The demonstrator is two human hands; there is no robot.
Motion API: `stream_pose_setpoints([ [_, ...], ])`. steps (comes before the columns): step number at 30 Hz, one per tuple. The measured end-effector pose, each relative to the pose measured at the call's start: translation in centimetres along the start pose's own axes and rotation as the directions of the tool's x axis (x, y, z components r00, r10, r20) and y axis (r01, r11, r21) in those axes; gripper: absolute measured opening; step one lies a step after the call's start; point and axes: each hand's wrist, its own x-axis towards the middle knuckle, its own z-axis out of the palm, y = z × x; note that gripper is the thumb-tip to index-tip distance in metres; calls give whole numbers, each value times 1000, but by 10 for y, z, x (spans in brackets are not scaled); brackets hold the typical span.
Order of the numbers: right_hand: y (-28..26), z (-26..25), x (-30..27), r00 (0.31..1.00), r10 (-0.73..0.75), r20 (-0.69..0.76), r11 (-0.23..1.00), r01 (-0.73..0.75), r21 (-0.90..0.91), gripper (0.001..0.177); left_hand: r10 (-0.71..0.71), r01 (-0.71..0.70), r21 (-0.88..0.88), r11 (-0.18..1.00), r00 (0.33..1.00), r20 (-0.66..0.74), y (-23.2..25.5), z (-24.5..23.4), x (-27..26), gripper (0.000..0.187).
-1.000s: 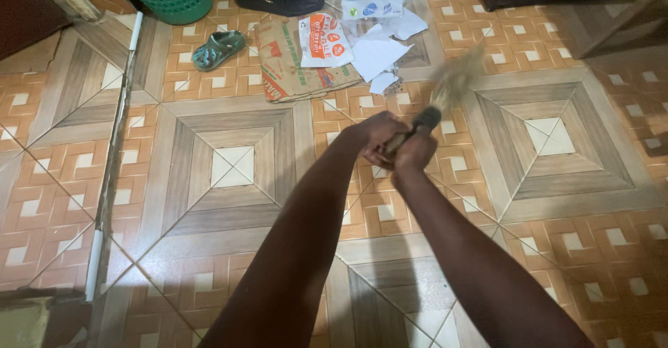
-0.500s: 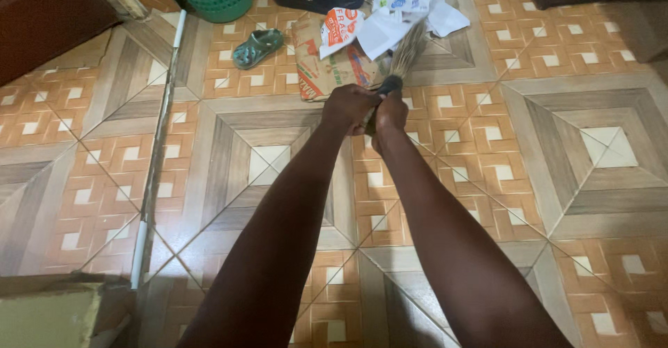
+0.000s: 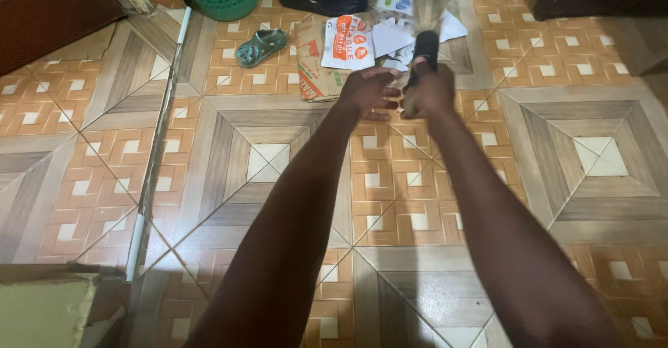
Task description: The person attaches a metal rod to a broom head using a hammer and then adjusts the assembly against a wall fixture in a bathroom.
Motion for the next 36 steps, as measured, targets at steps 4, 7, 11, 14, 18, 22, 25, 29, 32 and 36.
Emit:
stream_pose_setpoints([
  [4, -9, -27, -14, 989, -66, 131, 998, 67, -1, 36, 103, -99, 48, 994, 989, -110, -12, 3, 20, 23],
  [7, -29, -47, -16, 967, 20, 255, 999, -29, 32, 37, 140, -121, 118, 986, 976, -168, -16, 2, 28, 23],
  [11, -46, -69, -28, 917, 0, 399, 999, 14, -33, 35, 357, -359, 13, 933, 923, -142, -17, 0, 46, 27],
  [14, -52, -75, -43, 866, 2, 500, 1000, 4, -12, 34, 301, -313, -27, 949, 932, -201, -11, 4, 37, 23],
  [18, -59, -79, -60, 874, 35, 485, 975, 77, -210, 41, 198, -224, -133, 965, 962, -187, 17, 7, 18, 22],
  [22, -62, -80, -67, 877, 99, 470, 968, 24, -249, 45, 253, -255, 13, 967, 951, -177, 16, 13, 8, 31],
  [25, -62, -77, -73, 894, -1, 447, 948, 144, -285, 51, 323, -296, 155, 942, 926, -194, 12, 18, 8, 39],
  [29, -56, -73, -65, 854, 84, 514, 960, 69, -271, 47, 204, -179, 123, 976, 951, -232, 14, 4, 3, 51],
  [32, -33, -56, -59, 806, 132, 577, 951, 60, -302, 43, 10, 22, 102, 995, 955, -297, 10, -23, -9, 51],
  [36, 5, -16, -69, 654, 82, 752, 957, 158, -242, 38, -96, 214, 259, 942, 911, -402, -6, -78, -38, 47],
])
